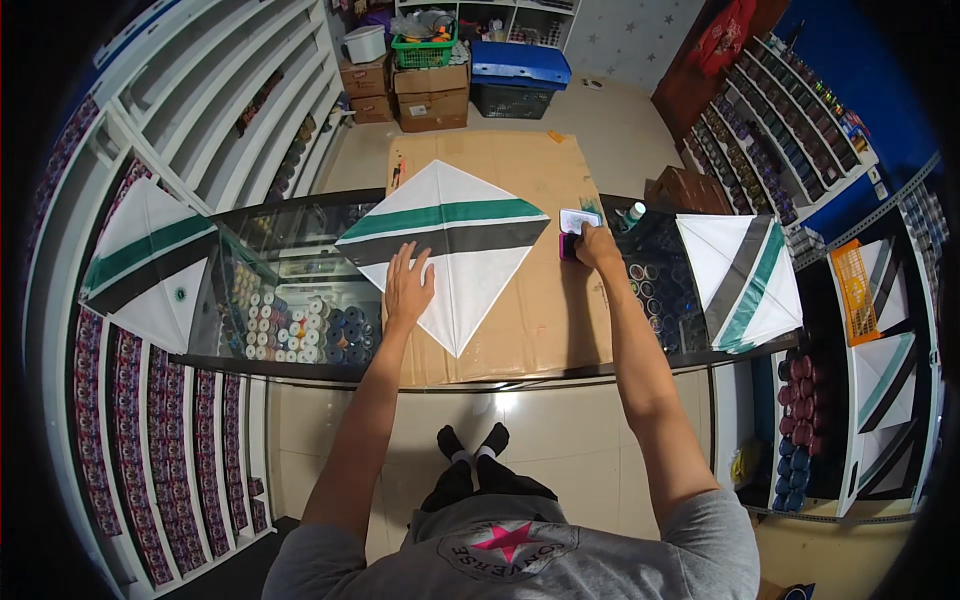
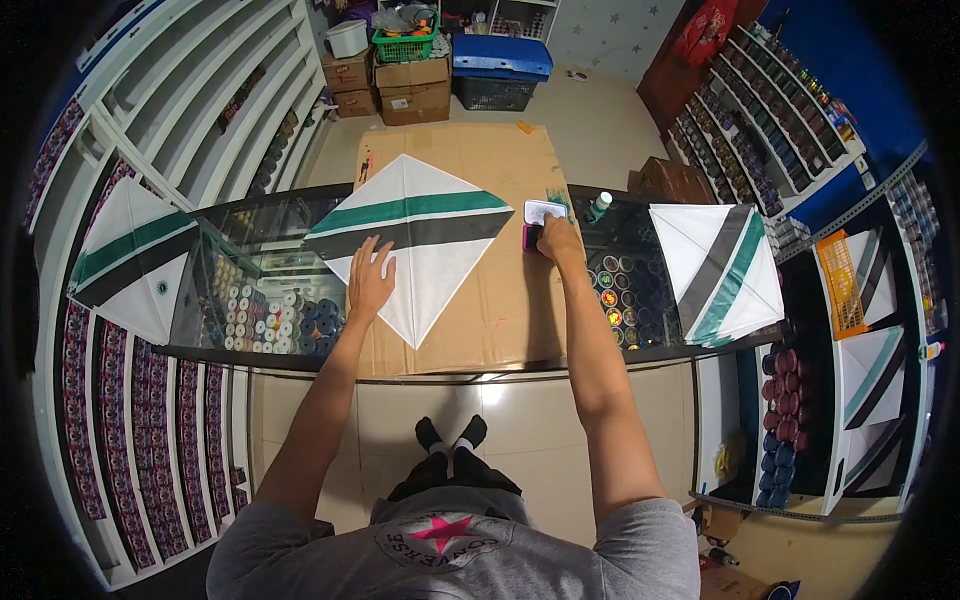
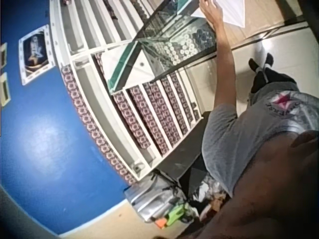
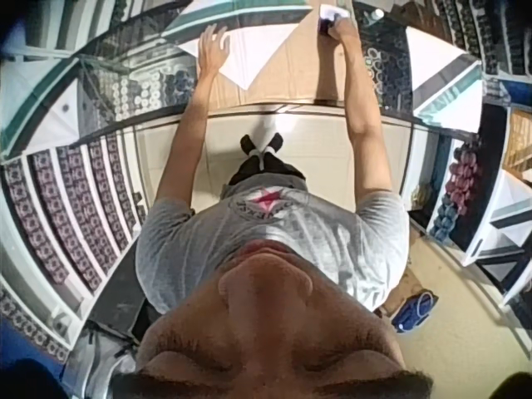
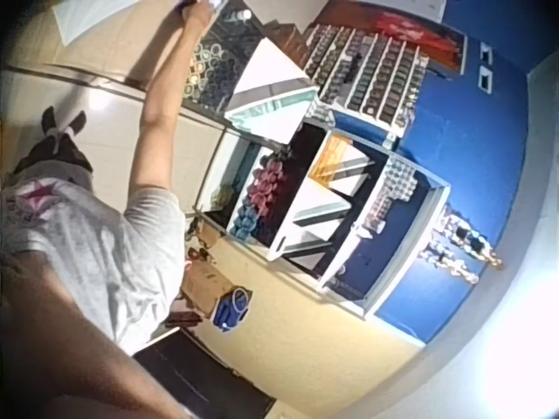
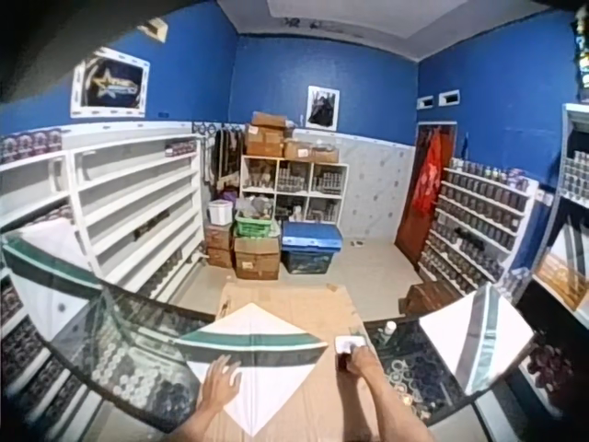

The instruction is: The person repeatedly picks up a folded white kite with green and black stripes, unfolds it on a cardboard surface, and applies a small green circular sticker to the center. The person then refolds the kite and places it on a nearby shelf. This process is repeated for multiple kites.

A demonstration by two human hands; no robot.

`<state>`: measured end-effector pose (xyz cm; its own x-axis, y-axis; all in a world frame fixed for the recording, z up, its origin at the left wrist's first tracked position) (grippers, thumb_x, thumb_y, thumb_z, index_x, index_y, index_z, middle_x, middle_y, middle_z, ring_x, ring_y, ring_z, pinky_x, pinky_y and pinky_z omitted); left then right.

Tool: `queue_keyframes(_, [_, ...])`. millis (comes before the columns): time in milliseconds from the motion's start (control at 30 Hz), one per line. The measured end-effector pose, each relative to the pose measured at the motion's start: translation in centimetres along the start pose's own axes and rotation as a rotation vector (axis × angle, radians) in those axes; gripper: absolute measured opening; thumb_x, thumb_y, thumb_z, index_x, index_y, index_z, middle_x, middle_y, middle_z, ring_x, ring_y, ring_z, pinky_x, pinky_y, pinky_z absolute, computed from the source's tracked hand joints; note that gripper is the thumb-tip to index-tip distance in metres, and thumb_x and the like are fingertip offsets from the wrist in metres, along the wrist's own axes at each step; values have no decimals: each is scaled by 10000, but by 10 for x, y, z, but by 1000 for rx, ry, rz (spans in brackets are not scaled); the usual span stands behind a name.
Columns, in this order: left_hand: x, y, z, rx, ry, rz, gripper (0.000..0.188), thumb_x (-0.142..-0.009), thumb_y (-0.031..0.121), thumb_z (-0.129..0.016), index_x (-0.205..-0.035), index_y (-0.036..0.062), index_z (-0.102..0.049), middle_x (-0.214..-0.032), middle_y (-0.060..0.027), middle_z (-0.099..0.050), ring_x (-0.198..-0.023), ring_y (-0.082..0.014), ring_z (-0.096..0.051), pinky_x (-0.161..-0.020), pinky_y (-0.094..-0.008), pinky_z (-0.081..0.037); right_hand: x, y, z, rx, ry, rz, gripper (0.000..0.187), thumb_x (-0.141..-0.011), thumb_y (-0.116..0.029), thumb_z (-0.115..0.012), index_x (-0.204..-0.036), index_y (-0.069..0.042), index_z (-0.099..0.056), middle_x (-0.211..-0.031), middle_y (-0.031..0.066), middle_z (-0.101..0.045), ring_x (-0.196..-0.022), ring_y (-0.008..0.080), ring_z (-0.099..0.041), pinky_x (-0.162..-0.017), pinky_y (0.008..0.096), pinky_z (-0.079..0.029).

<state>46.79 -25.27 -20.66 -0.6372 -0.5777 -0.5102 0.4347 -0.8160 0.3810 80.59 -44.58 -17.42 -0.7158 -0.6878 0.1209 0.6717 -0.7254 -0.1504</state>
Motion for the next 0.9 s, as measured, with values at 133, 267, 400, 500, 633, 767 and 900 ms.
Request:
queue_keyframes(133, [1, -3, 1, 0, -1, 4, 341, -893, 198, -562, -1214, 92, -603, -1336, -170, -497, -1278, -339, -431, -1087, -459, -321, 24, -32, 13, -76, 143, 83, 361, -789, -128, -611, -1135, -31, -579, -1042, 271, -615, -989, 435, -609, -847, 476, -518])
queue_keyframes(267, [3, -7, 1, 5, 19, 13, 345, -872, 190, -573, -1197, 83, -617, -1331, -181, -501, -1276, -346, -434, -1084, -448, -323, 62, -94, 24, -208, 156, 209, 260, -768, -104, -627, -1012, -26, -584, -975, 258, -617, -927, 437, -617, -807, 490, -519])
queue_keyframes(400, [0, -1, 1, 17, 17, 3, 349, -871, 191, -574, -1199, 83, -616, -1333, -177, -500, -1275, -345, -435, -1083, -449, -324, 76, -133, 5, -281, 161, 361, 205, -766, -86, -625, -963, -37, -598, -921, 240, -618, -864, 432, -624, -760, 497, -517])
queue_keyframes(500, [3, -6, 1, 7, 3, 18, 351, -881, 196, -570, -1216, 93, -604, -1341, -167, -492, -1286, -337, -422, -1088, -452, -319, 93, -170, 9, -275, 72, 396, 213, -759, -85, -633, -965, -40, -602, -926, 234, -617, -855, 422, -629, -758, 491, -520])
queue_keyframes(633, [2, -5, 1, 8, -1, 13, 357, -882, 200, -572, -1223, 98, -598, -1345, -163, -489, -1290, -334, -417, -1089, -454, -318, 103, -193, 2, -323, 132, 413, 119, -745, -72, -591, -848, -14, -571, -827, 251, -606, -776, 443, -618, -716, 514, -505])
queue_keyframes(767, [1, -5, 2, 24, 6, 16, 359, -879, 203, -575, -1220, 96, -600, -1342, -165, -491, -1289, -335, -419, -1089, -454, -317, 98, -205, -9, -284, 132, 449, 167, -764, -80, -585, -910, 1, -601, -852, 259, -614, -771, 437, -631, -694, 496, -524])
queue_keyframes(900, [2, -6, 2, 15, 9, 14, 360, -878, 206, -576, -1220, 97, -600, -1339, -167, -494, -1286, -335, -423, -1088, -455, -317, 92, -209, -23, -199, 96, 454, 226, -758, -78, -594, -969, 2, -599, -860, 256, -623, -775, 429, -643, -691, 490, -535])
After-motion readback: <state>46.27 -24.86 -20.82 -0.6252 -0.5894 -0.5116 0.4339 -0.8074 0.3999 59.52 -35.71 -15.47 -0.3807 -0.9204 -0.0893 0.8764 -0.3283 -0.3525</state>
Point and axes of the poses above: each hand's wrist, its own x-axis away from the middle knuckle, its own z-axis out of the back of the hand, y = z × x, the point moved 3 cm from there along -x, towards the middle knuckle
